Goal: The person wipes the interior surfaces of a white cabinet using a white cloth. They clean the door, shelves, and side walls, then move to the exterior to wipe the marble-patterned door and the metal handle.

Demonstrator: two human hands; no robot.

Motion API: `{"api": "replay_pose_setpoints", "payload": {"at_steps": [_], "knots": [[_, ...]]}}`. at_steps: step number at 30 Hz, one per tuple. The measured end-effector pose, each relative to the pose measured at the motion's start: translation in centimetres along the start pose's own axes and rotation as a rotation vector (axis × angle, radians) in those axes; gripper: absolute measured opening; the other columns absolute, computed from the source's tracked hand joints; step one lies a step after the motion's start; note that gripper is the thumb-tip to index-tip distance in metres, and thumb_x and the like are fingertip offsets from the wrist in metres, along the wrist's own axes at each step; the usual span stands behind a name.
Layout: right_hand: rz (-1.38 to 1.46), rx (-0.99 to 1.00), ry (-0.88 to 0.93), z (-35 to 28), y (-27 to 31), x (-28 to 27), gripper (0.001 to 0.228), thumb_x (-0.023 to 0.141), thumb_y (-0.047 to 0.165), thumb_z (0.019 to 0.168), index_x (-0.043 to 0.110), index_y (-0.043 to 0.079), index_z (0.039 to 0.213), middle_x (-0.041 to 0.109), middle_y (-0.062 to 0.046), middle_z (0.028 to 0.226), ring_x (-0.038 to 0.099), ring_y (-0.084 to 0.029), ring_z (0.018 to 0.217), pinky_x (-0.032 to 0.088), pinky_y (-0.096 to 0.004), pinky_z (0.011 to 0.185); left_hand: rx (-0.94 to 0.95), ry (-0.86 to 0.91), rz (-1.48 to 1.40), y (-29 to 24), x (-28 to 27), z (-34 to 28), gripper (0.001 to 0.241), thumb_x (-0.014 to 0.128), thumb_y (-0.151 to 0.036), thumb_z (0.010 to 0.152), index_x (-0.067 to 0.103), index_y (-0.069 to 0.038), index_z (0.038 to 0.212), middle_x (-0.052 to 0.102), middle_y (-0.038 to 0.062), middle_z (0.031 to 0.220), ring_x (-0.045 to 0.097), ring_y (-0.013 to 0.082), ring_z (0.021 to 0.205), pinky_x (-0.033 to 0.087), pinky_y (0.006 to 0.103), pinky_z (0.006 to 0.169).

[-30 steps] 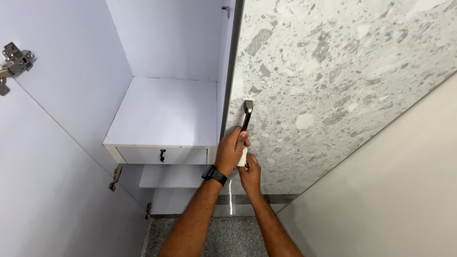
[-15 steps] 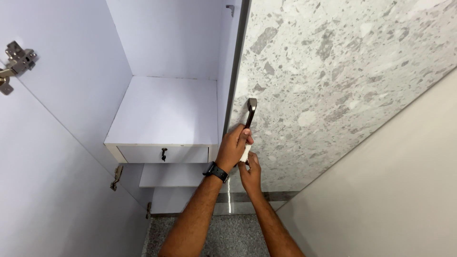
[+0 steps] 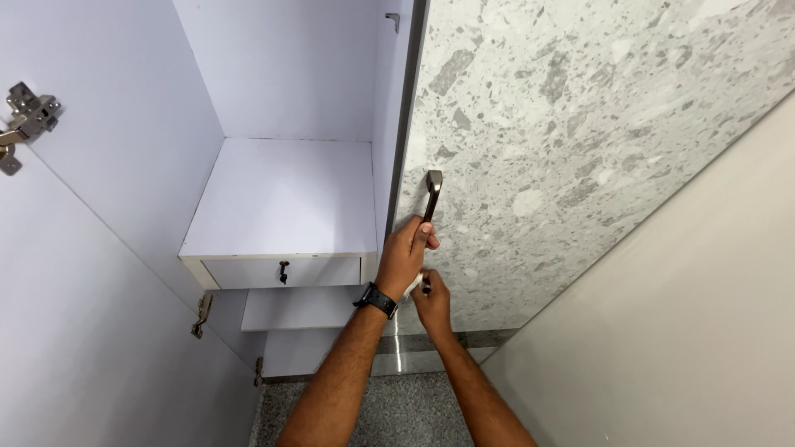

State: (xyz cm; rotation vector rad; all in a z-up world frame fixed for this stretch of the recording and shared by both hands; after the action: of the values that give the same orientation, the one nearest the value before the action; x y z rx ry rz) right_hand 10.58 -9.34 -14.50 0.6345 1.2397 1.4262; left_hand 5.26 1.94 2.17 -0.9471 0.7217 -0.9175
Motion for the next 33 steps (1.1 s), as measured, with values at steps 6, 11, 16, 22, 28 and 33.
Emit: {"api": "replay_pose_setpoints", "payload": {"at_steps": [6,11,16,22,28,33], "knots": [[-0.236,-0.122,-0.006,-0.5,3.4,-0.5,0.028,0.068,-0.004,0.076,0.06,0.0,0.103,0.059,-0.011,0.094,0.06,-0.023,0.079,0.051,-0.036,0.072,0.001,-0.002,-0.013,-0.2,-0.1,-0.1,0.042,0.045,-0.039,0.109,0.062,-0.003,0.095,0.072,0.005,0.08,0.073,0.0162,0.077,0.06,0.0327,0.073],[-0.32,-0.204,-0.109,-1.6,5.5,0.0,0.026,0.07,-0.001,0.075,0.059,0.001,0.099,0.059,-0.013,0.1,0.061,-0.029,0.085,0.051,-0.041,0.072,-0.011,-0.022,-0.006,-0.5,-0.1,-0.1,0.043,0.045,-0.039,0.109,0.063,-0.003,0.095,0.072,0.005,0.079,0.073,0.0162,0.076,0.06,0.0327,0.072],[-0.494,-0.167,-0.049,-2.8,0.6,1.6,0.025,0.073,0.0,0.076,0.059,0.002,0.097,0.057,-0.016,0.102,0.06,-0.037,0.09,0.049,-0.046,0.071,-0.013,-0.023,0.004,-0.2,0.1,-0.2,0.042,0.046,-0.039,0.109,0.063,-0.002,0.095,0.073,0.006,0.08,0.073,0.0158,0.077,0.059,0.0326,0.073],[-0.387,-0.167,-0.156,-2.7,4.2,1.3,0.024,0.073,0.002,0.081,0.057,0.001,0.099,0.055,-0.015,0.099,0.059,-0.033,0.082,0.048,-0.045,0.071,-0.039,-0.009,-0.015,-0.3,-0.1,-0.1,0.04,0.047,-0.037,0.109,0.063,-0.003,0.095,0.073,0.006,0.08,0.074,0.0157,0.078,0.06,0.0326,0.073],[-0.341,-0.217,-0.189,-3.1,3.5,1.8,0.025,0.07,-0.001,0.08,0.056,-0.001,0.101,0.053,-0.017,0.104,0.058,-0.031,0.082,0.048,-0.043,0.071,-0.042,0.007,-0.024,0.1,-0.1,0.0,0.04,0.047,-0.037,0.109,0.063,-0.003,0.096,0.073,0.006,0.08,0.073,0.0158,0.078,0.059,0.0325,0.073],[-0.323,0.021,-0.159,-3.0,-0.5,2.6,0.032,0.071,0.005,0.085,0.056,-0.002,0.112,0.053,-0.017,0.11,0.059,-0.031,0.085,0.049,-0.042,0.073,-0.035,0.062,-0.023,0.5,-0.1,0.2,0.041,0.046,-0.039,0.109,0.063,-0.005,0.096,0.072,0.004,0.08,0.073,0.0143,0.078,0.059,0.0317,0.074]]}}
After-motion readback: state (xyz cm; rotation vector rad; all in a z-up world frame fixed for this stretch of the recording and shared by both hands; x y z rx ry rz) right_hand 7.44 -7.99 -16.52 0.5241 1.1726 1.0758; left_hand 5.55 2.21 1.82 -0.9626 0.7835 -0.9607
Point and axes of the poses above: each hand's wrist, its own z-axis towards the middle knuckle, its own x-axis out of the palm, y = z × x, the point moved 6 cm from there along z, towards the middle knuckle
